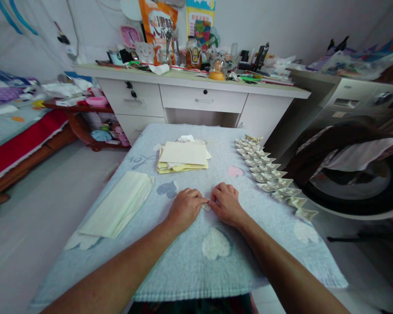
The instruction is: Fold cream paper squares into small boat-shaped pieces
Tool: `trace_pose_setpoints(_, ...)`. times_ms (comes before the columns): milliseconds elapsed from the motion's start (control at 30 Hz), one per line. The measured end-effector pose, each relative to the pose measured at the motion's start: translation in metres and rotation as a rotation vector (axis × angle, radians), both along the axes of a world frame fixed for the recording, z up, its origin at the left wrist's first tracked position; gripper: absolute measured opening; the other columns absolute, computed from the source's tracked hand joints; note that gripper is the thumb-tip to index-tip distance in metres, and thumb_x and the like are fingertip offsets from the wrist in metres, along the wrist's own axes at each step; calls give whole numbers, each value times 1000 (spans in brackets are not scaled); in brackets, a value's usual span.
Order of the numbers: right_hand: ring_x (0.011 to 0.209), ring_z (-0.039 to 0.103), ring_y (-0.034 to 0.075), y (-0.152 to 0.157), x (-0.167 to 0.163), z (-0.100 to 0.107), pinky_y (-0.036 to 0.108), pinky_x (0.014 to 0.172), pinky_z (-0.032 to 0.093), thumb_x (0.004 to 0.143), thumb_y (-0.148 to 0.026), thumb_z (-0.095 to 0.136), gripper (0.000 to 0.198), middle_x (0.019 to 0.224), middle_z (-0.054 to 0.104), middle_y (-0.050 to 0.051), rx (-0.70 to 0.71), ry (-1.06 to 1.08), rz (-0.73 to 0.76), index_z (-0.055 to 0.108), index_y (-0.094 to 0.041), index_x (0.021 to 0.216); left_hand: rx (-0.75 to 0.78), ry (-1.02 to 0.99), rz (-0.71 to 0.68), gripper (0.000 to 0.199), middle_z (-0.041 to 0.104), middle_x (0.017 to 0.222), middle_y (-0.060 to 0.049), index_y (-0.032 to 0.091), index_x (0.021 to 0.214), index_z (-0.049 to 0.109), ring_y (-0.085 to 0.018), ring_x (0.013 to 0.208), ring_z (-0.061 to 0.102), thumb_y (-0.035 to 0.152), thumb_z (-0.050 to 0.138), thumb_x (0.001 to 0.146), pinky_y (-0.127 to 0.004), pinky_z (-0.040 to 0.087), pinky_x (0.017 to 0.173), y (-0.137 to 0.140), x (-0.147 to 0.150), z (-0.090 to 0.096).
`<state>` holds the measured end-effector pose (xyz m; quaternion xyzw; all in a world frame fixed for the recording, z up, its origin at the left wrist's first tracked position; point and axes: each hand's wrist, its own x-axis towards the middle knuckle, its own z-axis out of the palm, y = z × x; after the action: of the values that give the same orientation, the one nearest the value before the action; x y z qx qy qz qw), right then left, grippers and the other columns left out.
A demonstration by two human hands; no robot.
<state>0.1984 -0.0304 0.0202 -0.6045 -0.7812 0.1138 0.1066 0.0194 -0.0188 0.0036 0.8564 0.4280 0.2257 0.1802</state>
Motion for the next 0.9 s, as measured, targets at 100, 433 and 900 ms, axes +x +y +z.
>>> trace_pose_setpoints(100,96,42,22,0,-1,1,35,81,29,86,-38,56,17,102,51,5,6,-13,-9,61,-21,85,-35,-40,5,21,66,89,-3,27,98,73,-18,88,54,19,56,87,-32,41,81,2,-1,0)
trace_pose_setpoints(433,97,42,21,0,3,1,36,84,30,86,-32,55,11,104,53,5,6,4,23,61,-22,88,-56,-50,46,17,66,85,-2,25,90,73,-19,87,54,24,56,87,-32,39,81,3,4,4)
trace_pose_setpoints(900,94,43,21,2,2,-5,35,81,29,85,-22,53,8,101,54,5,43,23,-1,61,-20,85,-4,27,207,13,61,97,-2,25,91,67,-23,97,48,28,67,79,-37,33,82,0,7,1)
